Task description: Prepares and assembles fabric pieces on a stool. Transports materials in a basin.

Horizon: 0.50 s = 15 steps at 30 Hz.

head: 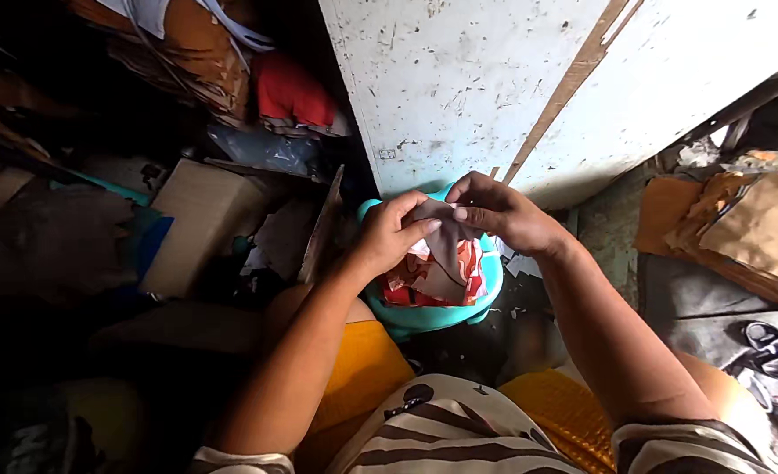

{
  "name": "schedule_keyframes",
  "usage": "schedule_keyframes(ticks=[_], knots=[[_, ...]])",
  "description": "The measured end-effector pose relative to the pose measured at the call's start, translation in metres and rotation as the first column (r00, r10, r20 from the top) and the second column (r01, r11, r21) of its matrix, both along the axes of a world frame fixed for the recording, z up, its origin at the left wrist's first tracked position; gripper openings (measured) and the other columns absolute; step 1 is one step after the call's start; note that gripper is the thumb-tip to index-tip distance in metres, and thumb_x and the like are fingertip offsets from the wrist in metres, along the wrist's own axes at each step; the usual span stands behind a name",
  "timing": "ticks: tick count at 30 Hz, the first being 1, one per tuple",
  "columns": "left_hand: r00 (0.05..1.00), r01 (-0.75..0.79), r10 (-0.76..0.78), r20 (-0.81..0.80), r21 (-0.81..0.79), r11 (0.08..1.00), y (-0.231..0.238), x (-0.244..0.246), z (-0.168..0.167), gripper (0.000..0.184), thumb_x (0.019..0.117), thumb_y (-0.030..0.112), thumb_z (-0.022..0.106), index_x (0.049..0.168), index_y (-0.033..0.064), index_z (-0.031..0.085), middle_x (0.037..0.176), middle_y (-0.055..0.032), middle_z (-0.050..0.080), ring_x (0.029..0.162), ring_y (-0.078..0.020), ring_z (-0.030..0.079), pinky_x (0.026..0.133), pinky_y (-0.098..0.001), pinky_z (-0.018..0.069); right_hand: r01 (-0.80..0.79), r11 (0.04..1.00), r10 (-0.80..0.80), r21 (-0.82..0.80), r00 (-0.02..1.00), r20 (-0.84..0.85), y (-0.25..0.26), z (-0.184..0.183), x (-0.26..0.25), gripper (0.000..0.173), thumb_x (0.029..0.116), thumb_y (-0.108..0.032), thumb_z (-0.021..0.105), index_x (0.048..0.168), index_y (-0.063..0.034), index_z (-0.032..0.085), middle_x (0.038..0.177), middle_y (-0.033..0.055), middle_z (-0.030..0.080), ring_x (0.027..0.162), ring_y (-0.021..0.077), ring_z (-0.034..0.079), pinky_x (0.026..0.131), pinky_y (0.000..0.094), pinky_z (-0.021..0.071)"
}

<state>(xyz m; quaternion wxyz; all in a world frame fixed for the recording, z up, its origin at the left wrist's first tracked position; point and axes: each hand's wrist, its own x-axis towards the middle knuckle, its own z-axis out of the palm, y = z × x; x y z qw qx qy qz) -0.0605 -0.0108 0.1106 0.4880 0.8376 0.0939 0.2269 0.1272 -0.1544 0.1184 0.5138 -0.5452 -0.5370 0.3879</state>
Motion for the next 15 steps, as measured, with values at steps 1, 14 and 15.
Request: schedule_keyframes(ticks=[1, 14, 15], knots=[[1.0, -0.018, 0.018, 0.025, -0.006, 1.0, 0.004, -0.005, -0.001, 0.015, 0.098, 0.01, 0.066, 0.11, 0.0029, 0.068, 0.093, -0.0038, 0.072, 0.083, -0.0073, 0.069, 0.078, -0.0276, 0.0592, 0.057, 0.998, -0.056, -0.028, 0.998, 0.032, -0.004, -0.009, -0.006, 0.022, 0.1021, -0.022, 0.056, 0.118, -0.008, 0.058, 0.089, 0.0037, 0.066, 0.07, 0.0095, 0.064, 0.063, 0.0265, 0.0565], [0.861, -0.309, 0.427, 0.275, -0.383, 0.871, 0.043, -0.036, -0.017, 0.01, 0.1035, 0.008, 0.056, 0.112, 0.011, 0.061, 0.09, 0.0077, 0.067, 0.077, 0.0004, 0.065, 0.069, -0.0179, 0.0566, 0.4, 0.909, -0.35, 0.115, 0.584, 0.732, 0.02, -0.073, -0.033, 0.008, 0.0867, -0.005, 0.074, 0.094, -0.0016, 0.071, 0.098, 0.019, 0.064, 0.098, 0.037, 0.064, 0.083, 0.0526, 0.0557], [0.858, -0.312, 0.433, 0.277, -0.39, 0.867, 0.044, -0.037, -0.019, 0.01, 0.1034, 0.008, 0.056, 0.112, 0.0104, 0.061, 0.091, 0.0075, 0.067, 0.078, 0.0004, 0.065, 0.07, -0.018, 0.0568, 0.374, 0.902, -0.397, 0.213, 0.532, 0.748, 0.015, -0.076, -0.035, 0.007, 0.0856, -0.006, 0.074, 0.09, -0.0025, 0.071, 0.097, 0.0188, 0.064, 0.098, 0.0379, 0.064, 0.083, 0.0523, 0.0555]])
